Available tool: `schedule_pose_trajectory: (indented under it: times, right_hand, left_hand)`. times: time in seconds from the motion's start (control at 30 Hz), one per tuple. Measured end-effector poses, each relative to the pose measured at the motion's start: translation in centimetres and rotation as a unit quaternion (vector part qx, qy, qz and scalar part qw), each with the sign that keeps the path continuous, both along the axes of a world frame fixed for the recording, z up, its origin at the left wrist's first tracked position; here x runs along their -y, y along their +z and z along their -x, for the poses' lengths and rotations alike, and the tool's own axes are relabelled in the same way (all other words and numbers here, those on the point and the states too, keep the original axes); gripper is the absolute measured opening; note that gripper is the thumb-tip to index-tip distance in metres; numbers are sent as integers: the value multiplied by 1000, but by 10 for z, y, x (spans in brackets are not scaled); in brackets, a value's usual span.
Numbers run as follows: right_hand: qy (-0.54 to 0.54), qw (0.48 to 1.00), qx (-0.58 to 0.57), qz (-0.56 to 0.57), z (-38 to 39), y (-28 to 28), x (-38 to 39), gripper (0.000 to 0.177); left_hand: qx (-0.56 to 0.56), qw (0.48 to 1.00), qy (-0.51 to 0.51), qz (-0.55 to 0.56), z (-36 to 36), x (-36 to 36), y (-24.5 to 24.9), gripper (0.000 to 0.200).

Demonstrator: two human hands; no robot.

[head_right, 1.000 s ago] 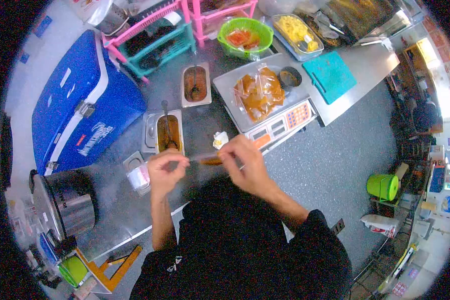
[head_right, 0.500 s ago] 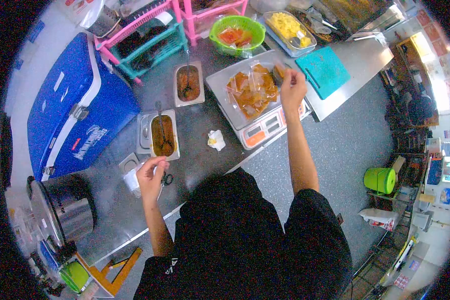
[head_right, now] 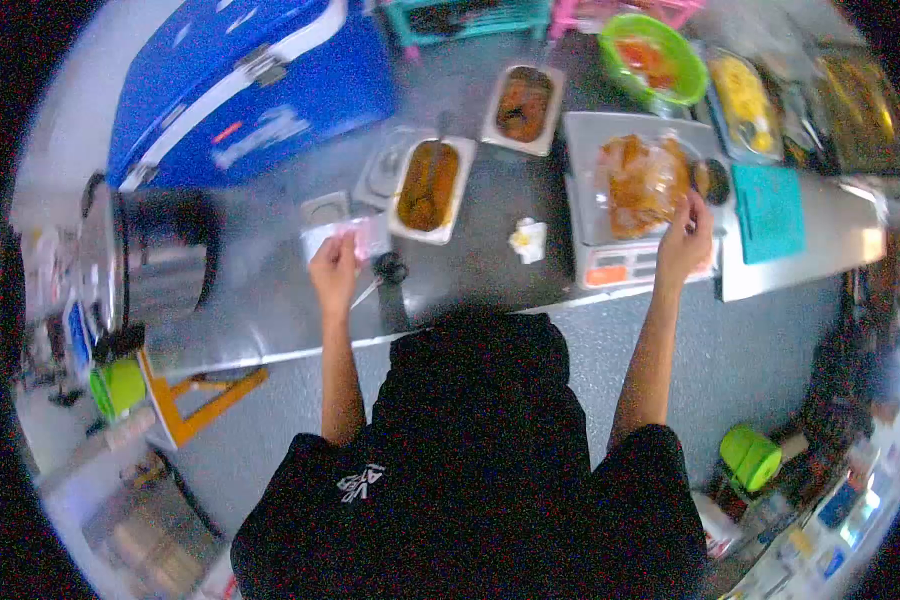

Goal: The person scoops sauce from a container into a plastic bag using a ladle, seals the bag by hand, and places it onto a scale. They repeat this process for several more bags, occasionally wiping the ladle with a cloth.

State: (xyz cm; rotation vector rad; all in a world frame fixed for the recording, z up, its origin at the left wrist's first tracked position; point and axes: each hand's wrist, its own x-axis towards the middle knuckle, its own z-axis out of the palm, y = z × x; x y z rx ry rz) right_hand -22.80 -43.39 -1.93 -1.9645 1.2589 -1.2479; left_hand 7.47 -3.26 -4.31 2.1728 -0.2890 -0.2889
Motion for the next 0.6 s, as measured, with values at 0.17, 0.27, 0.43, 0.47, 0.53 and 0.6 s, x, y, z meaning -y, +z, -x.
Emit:
schedule_pose_trajectory:
  times: [0.17,0.27,0.43,0.47,0.53,0.6]
  right_hand:
    - [73,996,-33,-49,-22,-20,-69,18]
    - [105,992,-21,-63,-38,-13,-91,16]
    - [142,988,-10,-59,-49,-4,-98,15]
    - [142,988,-17,-57,-49,-2,-98,15]
    - [150,988,-16,-41,-50,4,-101,15]
    - [154,987,-25,-29,-51,5,-103,15]
  left_hand:
    - [300,932,-138,-151,-15,-33,-74,30]
    - [257,934,-164,-186,-3,-7,-72,32]
    - [311,921,-142,-186,-8,12,-100,11]
    - [309,924,-139,-177,-7,12,-101,8]
    - [313,929,-128,-150,-3,17,-91,4]
    - [302,947,-104,-46,-9,15,-90,4]
